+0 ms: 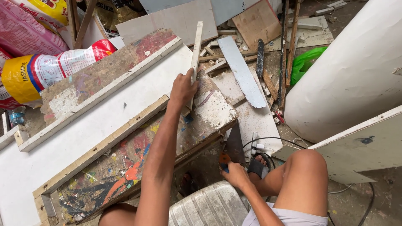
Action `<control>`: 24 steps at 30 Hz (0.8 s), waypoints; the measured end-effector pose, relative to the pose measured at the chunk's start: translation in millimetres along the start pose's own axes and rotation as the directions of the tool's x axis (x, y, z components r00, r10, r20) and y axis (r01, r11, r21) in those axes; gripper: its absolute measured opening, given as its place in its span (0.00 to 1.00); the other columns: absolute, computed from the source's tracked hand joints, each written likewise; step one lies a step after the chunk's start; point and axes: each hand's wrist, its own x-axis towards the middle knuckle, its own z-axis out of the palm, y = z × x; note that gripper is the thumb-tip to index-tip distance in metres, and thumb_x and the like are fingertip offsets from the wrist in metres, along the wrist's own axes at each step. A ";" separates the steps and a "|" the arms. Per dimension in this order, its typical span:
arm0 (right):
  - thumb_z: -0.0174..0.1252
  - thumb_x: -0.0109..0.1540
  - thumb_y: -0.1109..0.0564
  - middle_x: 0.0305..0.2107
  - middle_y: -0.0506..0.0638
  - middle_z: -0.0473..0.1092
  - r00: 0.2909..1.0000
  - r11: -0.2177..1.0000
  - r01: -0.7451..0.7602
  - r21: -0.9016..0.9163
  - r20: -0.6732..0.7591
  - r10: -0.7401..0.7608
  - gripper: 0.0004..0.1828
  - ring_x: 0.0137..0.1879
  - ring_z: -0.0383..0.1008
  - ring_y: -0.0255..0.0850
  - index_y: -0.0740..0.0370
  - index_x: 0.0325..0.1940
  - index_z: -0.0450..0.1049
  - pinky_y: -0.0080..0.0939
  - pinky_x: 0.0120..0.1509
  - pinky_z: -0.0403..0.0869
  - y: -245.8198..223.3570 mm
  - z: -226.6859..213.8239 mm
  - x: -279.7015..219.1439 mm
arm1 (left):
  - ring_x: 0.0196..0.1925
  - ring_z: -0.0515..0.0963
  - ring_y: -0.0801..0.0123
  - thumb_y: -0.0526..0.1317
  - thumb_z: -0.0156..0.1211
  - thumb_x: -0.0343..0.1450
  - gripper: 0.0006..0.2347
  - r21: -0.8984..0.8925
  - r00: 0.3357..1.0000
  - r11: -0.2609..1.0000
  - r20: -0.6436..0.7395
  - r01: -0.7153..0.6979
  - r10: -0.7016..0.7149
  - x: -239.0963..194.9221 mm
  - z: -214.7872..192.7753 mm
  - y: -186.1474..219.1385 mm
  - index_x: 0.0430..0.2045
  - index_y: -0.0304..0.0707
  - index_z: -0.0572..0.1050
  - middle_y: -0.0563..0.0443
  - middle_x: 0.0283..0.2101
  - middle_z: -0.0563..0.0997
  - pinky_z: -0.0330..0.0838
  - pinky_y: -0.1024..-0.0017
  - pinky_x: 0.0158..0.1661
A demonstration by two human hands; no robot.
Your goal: Using a hand saw to cut a strip of material and fitting it into a larger frame assembly.
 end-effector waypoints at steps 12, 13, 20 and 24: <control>0.58 0.65 0.45 0.37 0.58 0.74 1.000 1.000 -0.001 -0.011 0.007 0.001 0.15 0.41 0.77 0.55 0.60 0.41 0.70 0.52 0.40 0.69 -3.7 -3.5 -1.1 | 0.36 0.74 0.55 0.33 0.57 0.72 0.18 0.087 0.983 0.983 -0.072 -0.165 0.171 2.1 15.9 -10.1 0.59 0.33 0.70 0.35 0.35 0.81 0.71 0.62 0.29; 0.58 0.65 0.46 0.36 0.57 0.75 1.000 1.000 0.004 -0.011 -0.006 -0.004 0.15 0.40 0.77 0.56 0.60 0.40 0.70 0.52 0.39 0.69 -3.9 -4.0 -0.1 | 0.37 0.75 0.56 0.37 0.57 0.73 0.19 0.148 0.990 0.983 -0.074 -0.112 0.124 0.6 12.4 -7.0 0.61 0.39 0.71 0.37 0.38 0.83 0.70 0.58 0.37; 0.58 0.65 0.46 0.32 0.56 0.73 1.000 0.999 0.002 -0.036 0.006 -0.002 0.15 0.35 0.75 0.52 0.60 0.37 0.69 0.51 0.37 0.68 -2.2 -2.3 0.0 | 0.52 0.76 0.51 0.48 0.51 0.77 0.22 0.259 0.998 0.964 -0.042 0.056 -0.047 -27.6 -3.2 10.3 0.67 0.51 0.67 0.45 0.39 0.87 0.61 0.48 0.51; 0.58 0.65 0.46 0.30 0.56 0.72 1.000 0.999 0.020 -0.033 -0.011 -0.020 0.16 0.32 0.72 0.52 0.60 0.35 0.67 0.51 0.35 0.65 2.1 1.5 3.7 | 0.39 0.80 0.60 0.40 0.57 0.73 0.22 0.213 0.986 0.975 -0.163 0.060 -0.025 -24.6 17.8 -6.5 0.65 0.43 0.69 0.44 0.46 0.86 0.69 0.56 0.45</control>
